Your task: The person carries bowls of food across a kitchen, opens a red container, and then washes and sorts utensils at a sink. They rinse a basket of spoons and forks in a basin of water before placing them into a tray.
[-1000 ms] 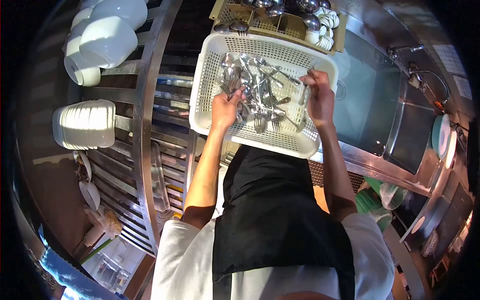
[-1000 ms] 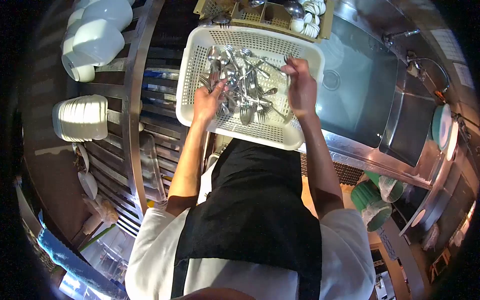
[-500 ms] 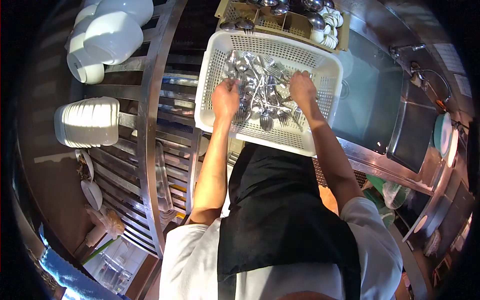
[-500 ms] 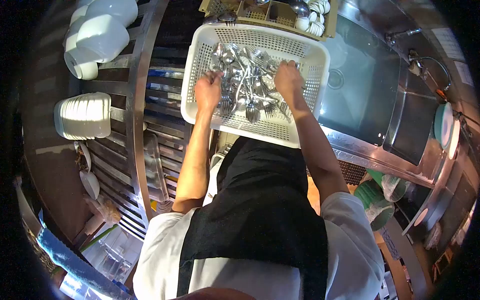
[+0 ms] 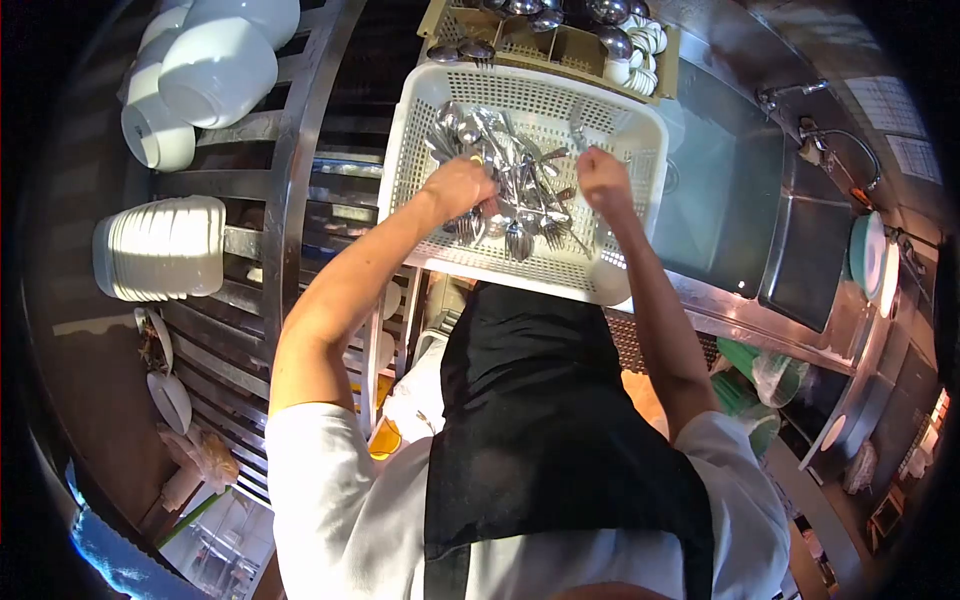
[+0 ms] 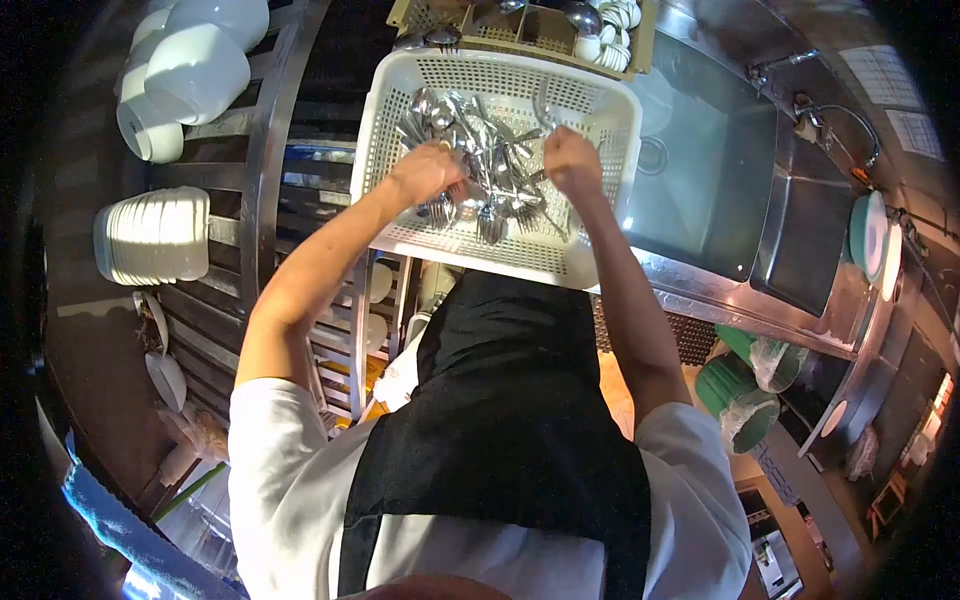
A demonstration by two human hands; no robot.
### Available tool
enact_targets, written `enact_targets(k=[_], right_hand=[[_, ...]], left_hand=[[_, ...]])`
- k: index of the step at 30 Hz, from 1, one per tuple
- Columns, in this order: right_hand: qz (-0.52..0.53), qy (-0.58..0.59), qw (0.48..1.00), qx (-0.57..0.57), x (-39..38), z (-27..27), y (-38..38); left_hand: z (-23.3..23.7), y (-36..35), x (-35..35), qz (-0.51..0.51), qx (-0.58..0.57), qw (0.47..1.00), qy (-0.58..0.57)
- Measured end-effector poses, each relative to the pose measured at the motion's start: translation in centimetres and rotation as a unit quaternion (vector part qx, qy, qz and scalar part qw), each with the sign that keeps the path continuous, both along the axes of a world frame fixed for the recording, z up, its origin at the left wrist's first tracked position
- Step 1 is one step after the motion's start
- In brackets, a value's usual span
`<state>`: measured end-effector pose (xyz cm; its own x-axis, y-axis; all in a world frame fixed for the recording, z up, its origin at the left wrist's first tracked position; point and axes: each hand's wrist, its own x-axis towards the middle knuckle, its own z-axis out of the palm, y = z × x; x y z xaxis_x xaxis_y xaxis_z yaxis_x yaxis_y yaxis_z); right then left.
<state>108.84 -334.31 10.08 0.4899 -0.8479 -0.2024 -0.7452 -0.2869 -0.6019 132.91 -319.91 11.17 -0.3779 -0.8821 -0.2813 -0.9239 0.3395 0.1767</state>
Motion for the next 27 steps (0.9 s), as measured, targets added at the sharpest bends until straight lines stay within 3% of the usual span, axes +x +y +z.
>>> enact_targets(k=[1,6,8,9,10,11,12,14,16,17,18,20,22,23,24,26,27], right_hand=[[0.003,-0.042,0.999,0.02,-0.1,-0.6,0.7],[0.044,0.067,0.996,0.048,1.8,-1.5,2.9],[0.05,0.08,0.994,0.049,2.6,-1.7,2.6],[0.057,0.028,0.998,-0.027,2.4,-1.7,2.1],[0.064,-0.025,0.993,-0.101,2.4,-1.5,1.6],[0.078,-0.035,0.995,-0.053,2.8,-0.9,0.6],[0.077,-0.035,0.995,-0.051,3.5,-0.3,0.0],[0.123,-0.019,0.992,0.015,5.3,1.0,-0.6],[0.157,-0.029,0.987,-0.02,7.0,1.0,-0.2],[0.152,0.022,0.988,-0.023,8.1,0.2,0.0],[0.147,0.074,0.986,-0.027,9.1,-0.6,-0.2],[0.143,0.08,0.986,0.002,9.8,-2.1,-0.8],[0.164,0.025,0.983,-0.078,9.1,-4.3,-1.3],[0.232,-0.013,0.963,-0.139,7.7,-1.5,-1.2],[0.232,-0.001,0.963,-0.136,6.9,-0.6,-1.1],[0.113,-0.084,0.988,0.063,5.4,0.2,-1.5],[0.102,-0.131,0.975,0.149,4.6,0.3,-1.8]], left_hand=[[-2.1,1.0,0.4,-0.001,-0.057,0.997,0.048],[5.5,2.8,-1.1,0.106,-0.132,0.973,0.157],[8.3,3.3,-1.6,0.241,-0.105,0.944,0.199],[7.7,3.6,-1.6,0.222,-0.232,0.921,0.219],[7.9,3.9,-2.1,0.226,-0.23,0.922,0.215],[8.1,4.3,-3.1,0.391,-0.168,0.835,0.349],[8.4,4.5,-4.0,0.533,-0.096,0.701,0.464],[8.4,4.4,-4.5,0.536,-0.098,0.531,0.649],[8.5,3.9,-5.1,0.562,-0.093,0.462,0.68],[7.2,3.7,-5.0,0.572,-0.093,0.442,0.684],[6.0,3.7,-5.2,0.579,-0.095,0.448,0.675],[2.7,4.7,-5.0,0.554,-0.065,0.57,0.603],[0.9,5.4,-4.7,0.561,-0.008,0.573,0.597],[2.2,5.3,-5.1,0.564,0.045,0.575,0.59],[3.5,4.6,-5.0,0.629,0.071,0.557,0.537],[3.4,2.8,-4.0,0.604,0.045,0.529,0.595],[3.2,1.6,-4.2,0.564,0.029,0.517,0.644]])
